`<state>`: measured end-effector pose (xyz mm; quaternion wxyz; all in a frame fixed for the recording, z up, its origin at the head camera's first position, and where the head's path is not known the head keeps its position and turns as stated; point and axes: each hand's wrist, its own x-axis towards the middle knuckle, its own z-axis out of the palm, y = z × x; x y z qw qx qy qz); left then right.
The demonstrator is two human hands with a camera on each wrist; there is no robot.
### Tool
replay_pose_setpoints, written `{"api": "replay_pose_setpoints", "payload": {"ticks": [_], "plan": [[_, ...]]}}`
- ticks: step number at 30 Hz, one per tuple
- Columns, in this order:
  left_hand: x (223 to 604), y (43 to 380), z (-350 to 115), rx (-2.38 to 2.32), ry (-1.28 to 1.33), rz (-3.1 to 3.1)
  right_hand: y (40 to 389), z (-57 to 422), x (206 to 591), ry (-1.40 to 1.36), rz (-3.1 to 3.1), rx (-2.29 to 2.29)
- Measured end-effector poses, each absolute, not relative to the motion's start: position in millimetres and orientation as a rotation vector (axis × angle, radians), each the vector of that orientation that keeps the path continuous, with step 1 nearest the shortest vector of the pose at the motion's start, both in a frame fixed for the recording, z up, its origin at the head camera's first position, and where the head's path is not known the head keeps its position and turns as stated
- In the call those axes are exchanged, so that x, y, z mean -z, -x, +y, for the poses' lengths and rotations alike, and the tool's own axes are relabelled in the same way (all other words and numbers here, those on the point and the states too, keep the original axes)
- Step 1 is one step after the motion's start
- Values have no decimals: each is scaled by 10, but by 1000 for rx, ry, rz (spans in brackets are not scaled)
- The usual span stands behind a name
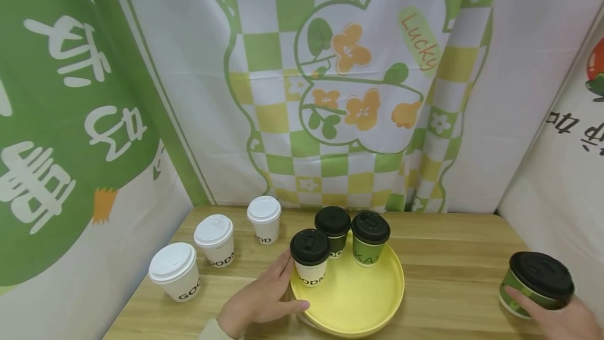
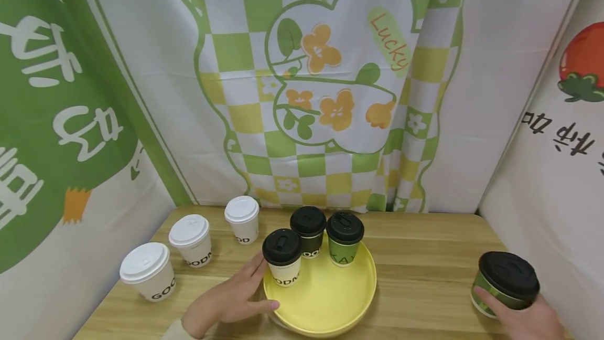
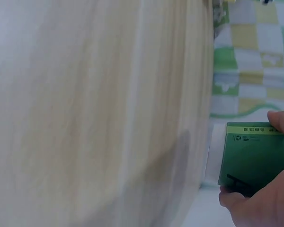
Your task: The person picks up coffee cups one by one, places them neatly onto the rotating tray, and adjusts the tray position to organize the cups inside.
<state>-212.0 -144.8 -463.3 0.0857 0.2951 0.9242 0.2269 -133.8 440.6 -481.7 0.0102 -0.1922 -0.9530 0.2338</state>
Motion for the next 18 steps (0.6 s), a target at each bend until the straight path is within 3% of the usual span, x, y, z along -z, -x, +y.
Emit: {"api": "replay_pose_setpoints", "payload": {"ticks": [2,18], "plan": [[4627,2123,-1458,-686,-886,2748,1392,4216,4712,968,-2869,-934],[4611,2122,-1461,-640,-891,2764,1543,3080,4270,301,-2872,-1090]]}}
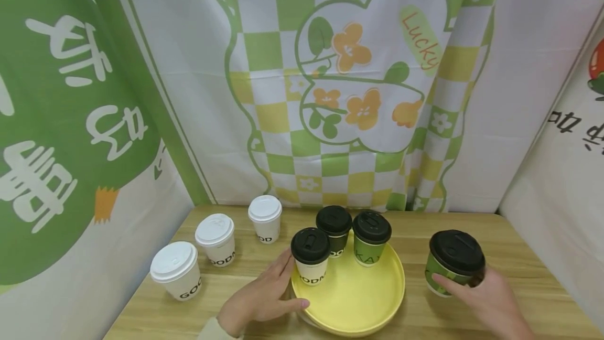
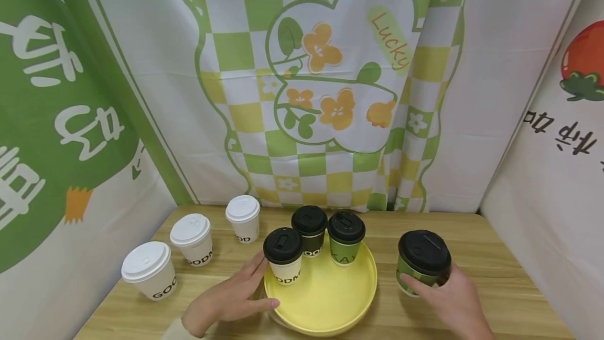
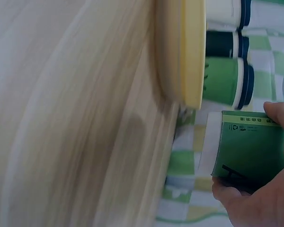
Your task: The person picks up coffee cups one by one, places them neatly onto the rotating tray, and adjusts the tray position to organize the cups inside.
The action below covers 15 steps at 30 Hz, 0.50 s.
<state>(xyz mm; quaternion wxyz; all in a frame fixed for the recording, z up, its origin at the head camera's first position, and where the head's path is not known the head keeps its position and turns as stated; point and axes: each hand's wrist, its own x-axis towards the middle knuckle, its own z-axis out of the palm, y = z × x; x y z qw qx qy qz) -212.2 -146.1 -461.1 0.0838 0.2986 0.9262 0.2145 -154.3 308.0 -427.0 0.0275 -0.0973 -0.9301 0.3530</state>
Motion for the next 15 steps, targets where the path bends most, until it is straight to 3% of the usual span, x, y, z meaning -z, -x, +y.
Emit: {"api": "replay_pose_setpoints", "payload": {"ticks": [15], "plan": [[4626,2133,-1460,-640,-891,2753,1673,2139,4312,-14,-2634,-1392]]}}
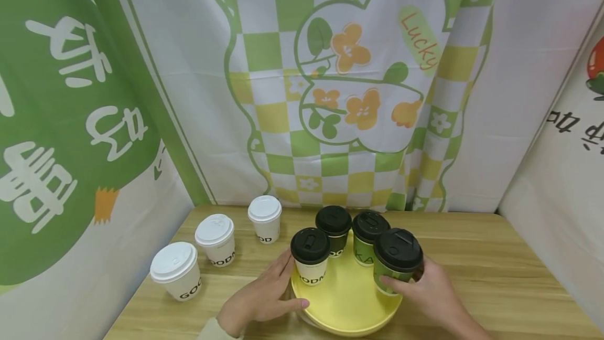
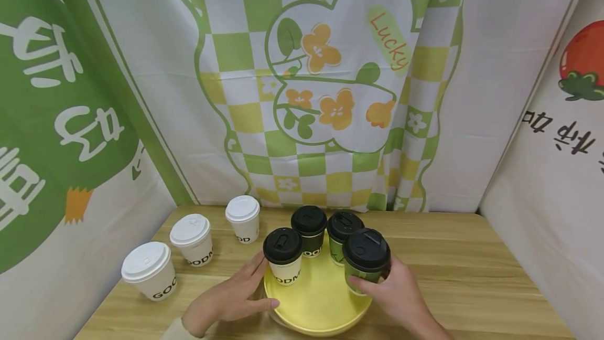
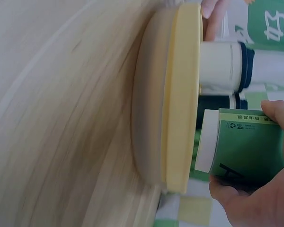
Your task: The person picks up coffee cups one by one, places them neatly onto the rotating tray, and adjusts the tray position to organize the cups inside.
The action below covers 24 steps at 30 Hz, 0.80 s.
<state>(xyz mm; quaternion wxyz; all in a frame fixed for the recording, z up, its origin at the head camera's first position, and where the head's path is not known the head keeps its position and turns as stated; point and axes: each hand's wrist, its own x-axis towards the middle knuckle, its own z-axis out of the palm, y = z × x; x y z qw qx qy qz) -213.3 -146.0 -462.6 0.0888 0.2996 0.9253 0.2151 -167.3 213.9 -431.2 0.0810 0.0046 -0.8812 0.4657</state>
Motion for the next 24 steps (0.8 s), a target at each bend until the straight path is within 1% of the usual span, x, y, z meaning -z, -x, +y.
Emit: {"api": "replay_pose_setpoints", "payload": {"ticks": [5,13,24], "plan": [[4610,2116,-1455,-636,-882,2763,1730,1904,4365,-49,-2594,-1532],[4599,2101,-1448,-664,-878,2762,1838,1621,4495,-97,-2547,-1609],[4622,2121,-1453,-676,-862,2749,1970,1435,4686,-152,-2549,-1618]]}}
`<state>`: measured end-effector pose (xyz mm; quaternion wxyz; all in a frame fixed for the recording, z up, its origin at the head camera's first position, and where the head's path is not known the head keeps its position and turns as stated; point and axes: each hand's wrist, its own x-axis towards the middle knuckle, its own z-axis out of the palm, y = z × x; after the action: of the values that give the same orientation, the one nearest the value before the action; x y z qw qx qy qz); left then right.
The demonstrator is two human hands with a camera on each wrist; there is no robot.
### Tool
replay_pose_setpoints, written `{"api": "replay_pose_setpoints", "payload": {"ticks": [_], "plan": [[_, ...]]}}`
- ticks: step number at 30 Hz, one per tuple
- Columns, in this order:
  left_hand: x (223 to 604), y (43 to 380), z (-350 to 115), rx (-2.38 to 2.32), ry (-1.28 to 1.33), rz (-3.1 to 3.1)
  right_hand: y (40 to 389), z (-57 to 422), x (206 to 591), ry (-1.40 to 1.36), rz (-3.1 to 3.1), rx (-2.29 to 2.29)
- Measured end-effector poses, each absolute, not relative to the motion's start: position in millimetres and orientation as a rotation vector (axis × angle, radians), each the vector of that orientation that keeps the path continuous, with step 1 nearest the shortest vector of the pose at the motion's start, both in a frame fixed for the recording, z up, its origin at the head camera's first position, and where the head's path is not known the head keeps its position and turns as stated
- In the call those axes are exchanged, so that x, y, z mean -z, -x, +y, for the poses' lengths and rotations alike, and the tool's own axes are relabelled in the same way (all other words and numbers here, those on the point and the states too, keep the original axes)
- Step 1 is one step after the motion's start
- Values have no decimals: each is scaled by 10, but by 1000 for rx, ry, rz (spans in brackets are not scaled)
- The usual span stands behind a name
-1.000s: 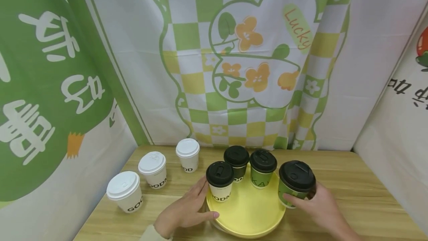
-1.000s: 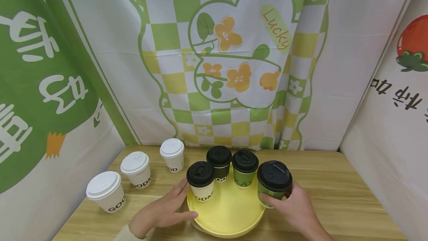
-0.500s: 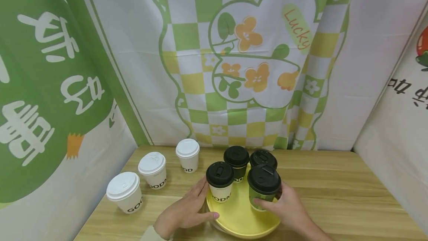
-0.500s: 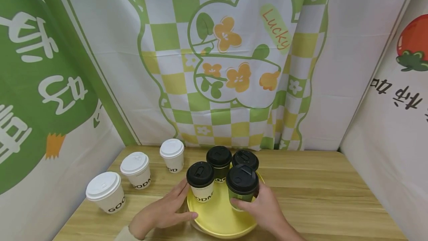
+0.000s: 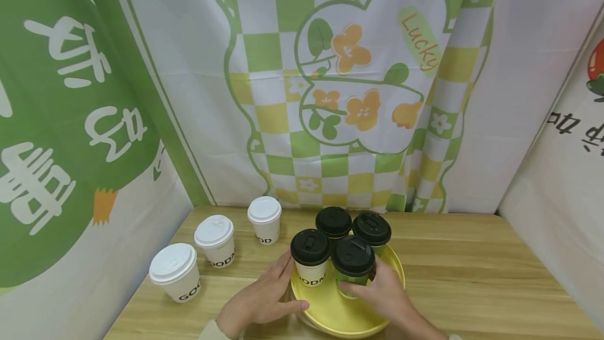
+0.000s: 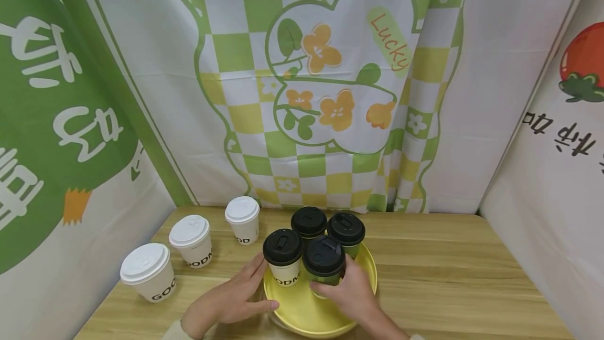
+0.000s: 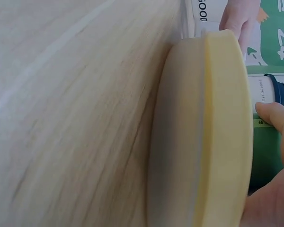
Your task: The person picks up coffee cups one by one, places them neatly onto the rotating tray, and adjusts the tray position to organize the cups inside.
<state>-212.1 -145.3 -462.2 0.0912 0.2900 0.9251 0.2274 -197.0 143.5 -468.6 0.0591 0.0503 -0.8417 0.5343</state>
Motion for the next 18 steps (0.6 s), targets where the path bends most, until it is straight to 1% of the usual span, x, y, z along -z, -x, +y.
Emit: {"api": "replay_pose_setpoints", "payload": {"ticks": [6,18], "plan": [[4638,2128,-1460,-679,-875,2754,2019,1388,4747,-189,-2515,-1588],[4651,2127,-1465,-696,-868,2736,2059,1354,4769,-139,-2556,-1423]]}}
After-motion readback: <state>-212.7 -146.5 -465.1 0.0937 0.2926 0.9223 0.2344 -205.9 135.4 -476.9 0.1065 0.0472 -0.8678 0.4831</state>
